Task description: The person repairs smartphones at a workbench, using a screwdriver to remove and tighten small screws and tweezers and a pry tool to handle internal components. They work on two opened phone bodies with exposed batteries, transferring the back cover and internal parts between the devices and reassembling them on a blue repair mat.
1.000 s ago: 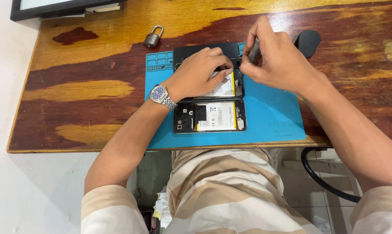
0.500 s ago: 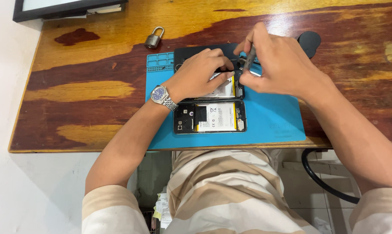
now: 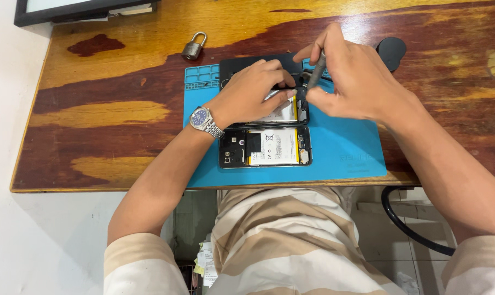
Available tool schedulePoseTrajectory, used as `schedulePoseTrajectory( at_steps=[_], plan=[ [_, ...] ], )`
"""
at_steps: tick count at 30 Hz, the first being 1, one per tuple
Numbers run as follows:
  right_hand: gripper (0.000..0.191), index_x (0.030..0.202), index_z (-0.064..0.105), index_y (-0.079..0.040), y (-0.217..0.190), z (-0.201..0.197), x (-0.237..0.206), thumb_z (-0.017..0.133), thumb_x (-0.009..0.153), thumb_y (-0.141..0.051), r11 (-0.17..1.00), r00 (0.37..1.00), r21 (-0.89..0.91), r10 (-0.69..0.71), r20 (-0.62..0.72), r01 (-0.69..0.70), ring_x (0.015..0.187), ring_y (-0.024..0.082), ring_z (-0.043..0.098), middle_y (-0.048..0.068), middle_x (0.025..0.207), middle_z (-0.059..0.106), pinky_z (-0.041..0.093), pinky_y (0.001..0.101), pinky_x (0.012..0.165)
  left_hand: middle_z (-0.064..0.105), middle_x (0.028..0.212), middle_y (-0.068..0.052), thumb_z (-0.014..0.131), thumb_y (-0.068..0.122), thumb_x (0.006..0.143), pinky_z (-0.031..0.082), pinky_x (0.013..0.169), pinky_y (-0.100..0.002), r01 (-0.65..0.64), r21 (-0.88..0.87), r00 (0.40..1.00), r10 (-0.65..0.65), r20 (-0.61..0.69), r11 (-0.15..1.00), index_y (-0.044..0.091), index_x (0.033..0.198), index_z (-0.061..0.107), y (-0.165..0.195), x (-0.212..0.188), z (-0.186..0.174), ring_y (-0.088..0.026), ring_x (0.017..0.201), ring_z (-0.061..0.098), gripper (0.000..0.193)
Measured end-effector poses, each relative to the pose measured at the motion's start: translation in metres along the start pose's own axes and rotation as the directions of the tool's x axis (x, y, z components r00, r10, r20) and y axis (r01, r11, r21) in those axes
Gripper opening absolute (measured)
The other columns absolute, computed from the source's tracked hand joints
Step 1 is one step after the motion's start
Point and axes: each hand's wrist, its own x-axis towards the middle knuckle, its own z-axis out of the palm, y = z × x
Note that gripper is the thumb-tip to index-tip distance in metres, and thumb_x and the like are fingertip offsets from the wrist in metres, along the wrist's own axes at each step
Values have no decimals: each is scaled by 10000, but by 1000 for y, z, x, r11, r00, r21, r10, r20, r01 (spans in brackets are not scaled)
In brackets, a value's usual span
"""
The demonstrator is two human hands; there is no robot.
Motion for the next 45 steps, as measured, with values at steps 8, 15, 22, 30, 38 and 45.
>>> schedulePoseTrajectory(
  at_steps=[8,15,22,30,38,45],
  plan=[
    [402,1109,377,7,1,2,0,705,890,-72,999,1000,41,-20,-3,21,938,365,738,212,1144,729,557,410,715,645,1002,-51,697,313,976,510,784,-416,11,-2,1000,-11,7,1000,116,1069,751,1,0,0,-274,942,623,225],
    [400,1110,337,16,3,1,-1,682,907,5,989,998,147,39,-49,-32,709,239,684,186,1108,736,533,328,577,648,997,-42,733,332,958,519,802,-405,8,-25,1000,-8,-4,1000,117,1087,747,-1,-1,1,-254,961,630,251],
    [418,1100,339,9,3,3,0,704,897,9,986,1000,163,21,-19,-18,685,245,678,183,1064,741,511,335,562,646,995,-41,734,339,950,518,805,-404,0,-24,1000,0,-5,1000,118,1091,748,-2,-1,1,-255,955,627,262],
    [394,1096,352,9,0,4,1,695,900,11,982,998,181,57,10,-58,687,242,699,187,1057,741,520,333,557,645,991,-39,721,353,959,520,799,-404,16,-28,1000,-16,6,999,121,1093,746,-1,0,1,-251,959,631,269],
    [358,1092,385,-2,-5,4,3,718,967,-42,985,990,101,134,50,-139,758,250,759,166,937,744,549,330,587,642,1000,-43,721,352,963,521,808,-405,-1,-23,1000,1,2,1000,113,1106,742,-3,-1,1,-251,966,629,280],
    [494,1084,375,7,-9,-1,3,721,742,-72,999,999,-14,-39,-22,39,885,366,722,216,1132,737,545,415,685,637,995,-42,721,350,961,516,807,-408,1,-17,1000,-1,4,1000,117,1098,747,-2,-3,1,-250,968,628,271]
  ],
)
